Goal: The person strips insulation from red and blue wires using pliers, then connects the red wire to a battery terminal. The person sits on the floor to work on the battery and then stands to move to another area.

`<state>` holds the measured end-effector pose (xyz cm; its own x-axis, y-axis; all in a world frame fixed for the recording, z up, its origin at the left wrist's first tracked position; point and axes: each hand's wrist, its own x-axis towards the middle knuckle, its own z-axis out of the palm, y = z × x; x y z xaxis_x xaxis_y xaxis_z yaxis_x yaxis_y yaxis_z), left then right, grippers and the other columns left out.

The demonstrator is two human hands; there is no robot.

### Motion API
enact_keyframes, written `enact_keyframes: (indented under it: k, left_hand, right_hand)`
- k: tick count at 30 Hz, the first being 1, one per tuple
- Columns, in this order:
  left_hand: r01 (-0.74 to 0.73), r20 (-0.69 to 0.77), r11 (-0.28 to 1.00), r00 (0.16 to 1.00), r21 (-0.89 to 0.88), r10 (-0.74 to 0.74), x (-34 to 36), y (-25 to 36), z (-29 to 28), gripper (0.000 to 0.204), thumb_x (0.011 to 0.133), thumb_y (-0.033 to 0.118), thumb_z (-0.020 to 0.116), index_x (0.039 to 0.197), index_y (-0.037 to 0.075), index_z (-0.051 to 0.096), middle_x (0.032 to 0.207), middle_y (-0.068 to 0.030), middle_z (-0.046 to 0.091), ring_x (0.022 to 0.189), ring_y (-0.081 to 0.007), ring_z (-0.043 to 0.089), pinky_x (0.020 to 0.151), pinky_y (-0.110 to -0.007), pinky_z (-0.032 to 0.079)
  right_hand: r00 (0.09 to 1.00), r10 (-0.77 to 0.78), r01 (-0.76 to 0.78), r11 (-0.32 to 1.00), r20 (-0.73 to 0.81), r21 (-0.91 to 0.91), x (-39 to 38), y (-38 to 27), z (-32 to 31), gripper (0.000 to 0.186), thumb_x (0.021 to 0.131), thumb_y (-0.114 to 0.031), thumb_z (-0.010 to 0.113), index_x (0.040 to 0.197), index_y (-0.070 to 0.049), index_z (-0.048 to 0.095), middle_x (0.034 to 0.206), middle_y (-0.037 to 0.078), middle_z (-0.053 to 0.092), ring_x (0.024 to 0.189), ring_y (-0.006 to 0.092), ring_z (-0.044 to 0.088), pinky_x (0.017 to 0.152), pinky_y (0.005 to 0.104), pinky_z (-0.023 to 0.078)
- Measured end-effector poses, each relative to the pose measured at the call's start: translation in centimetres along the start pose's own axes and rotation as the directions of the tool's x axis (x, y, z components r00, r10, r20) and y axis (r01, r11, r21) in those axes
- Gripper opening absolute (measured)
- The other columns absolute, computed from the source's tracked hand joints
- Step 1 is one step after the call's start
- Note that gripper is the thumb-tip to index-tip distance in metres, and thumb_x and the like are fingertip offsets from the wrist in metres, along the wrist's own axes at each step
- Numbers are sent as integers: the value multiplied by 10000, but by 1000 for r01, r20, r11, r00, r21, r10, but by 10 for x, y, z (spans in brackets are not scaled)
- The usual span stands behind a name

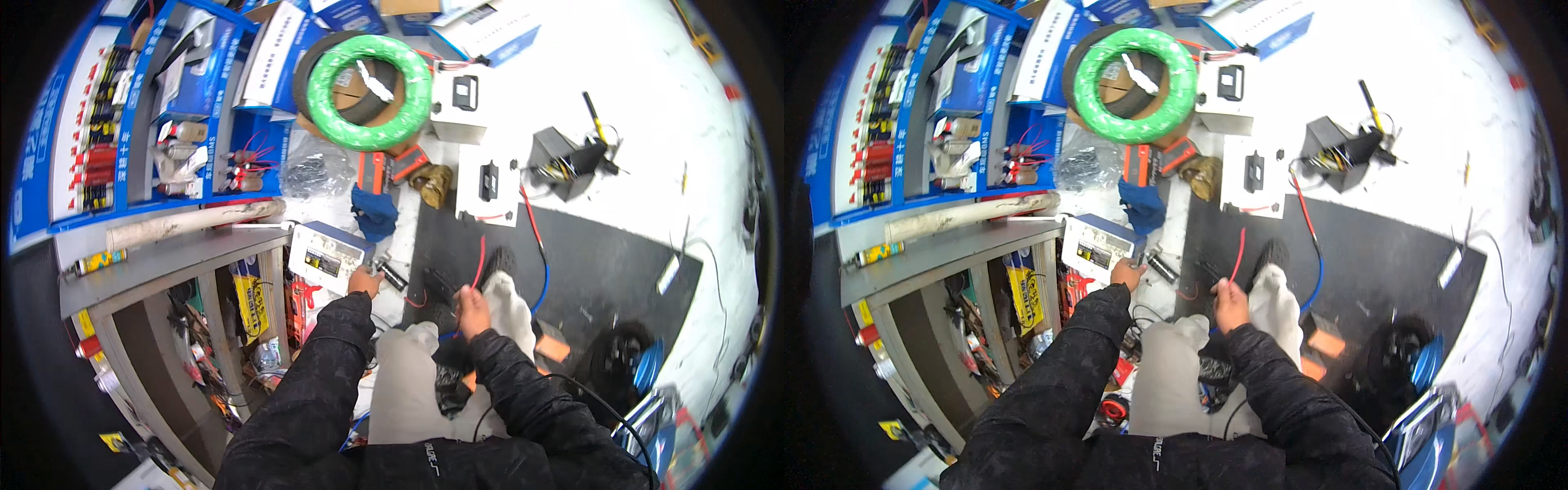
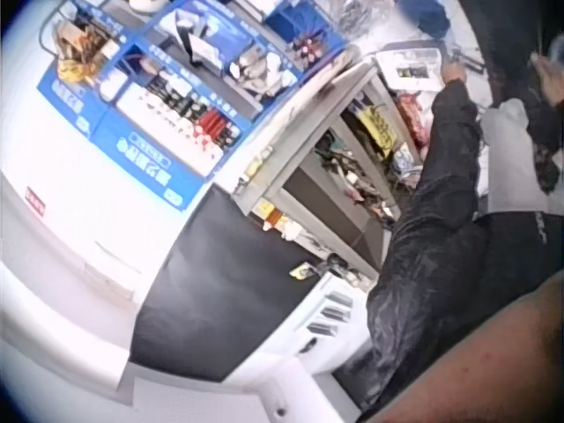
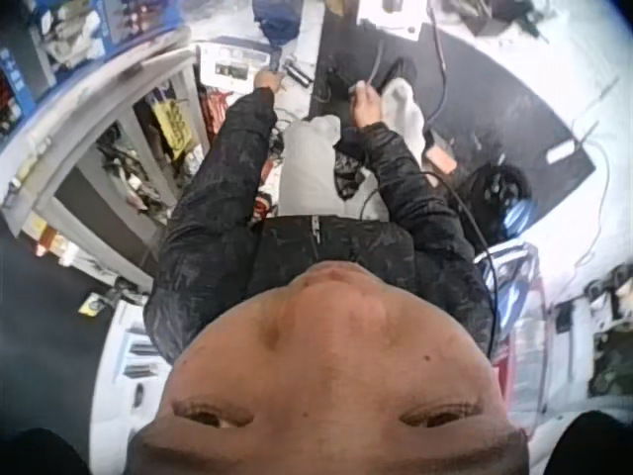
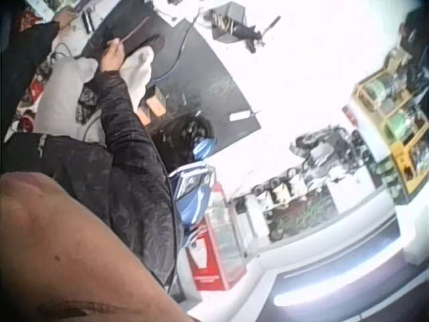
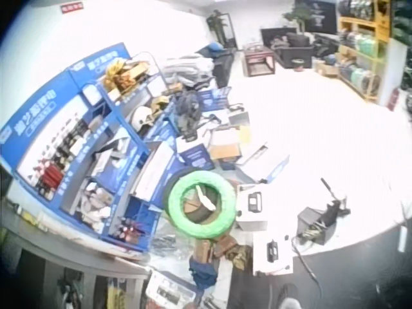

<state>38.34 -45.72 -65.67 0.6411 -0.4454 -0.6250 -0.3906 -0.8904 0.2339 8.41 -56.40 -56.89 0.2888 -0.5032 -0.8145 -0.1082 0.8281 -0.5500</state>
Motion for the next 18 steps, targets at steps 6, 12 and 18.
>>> enact_keyframes:
  k: [6,12,18]
  left_hand:
    - [-121,-331,971,942,-205,48,80,64,13,1004,774,279,878,1550,18,298,1511,-335,364,1370,-480,423,1124,-475,396]
    - [-268,-436,872,897,-409,71,158,68,32,910,794,194,851,1541,11,365,1404,-301,546,1328,-423,526,1108,-451,428]
    - [-151,-347,907,938,-394,5,117,5,30,204,891,187,694,893,-12,738,851,-187,744,802,-327,721,745,-435,541]
  right_hand:
    - [970,39,115,792,238,-600,30,58,-15,489,1070,-421,467,950,11,665,785,206,685,767,385,682,737,443,526]
    - [948,197,7,772,250,-635,36,103,-35,472,1068,-419,499,960,2,681,804,155,665,794,292,657,733,400,503]
    - [957,138,80,717,253,-693,15,120,-72,463,1066,-428,515,946,-13,679,725,65,630,685,190,606,671,365,487]
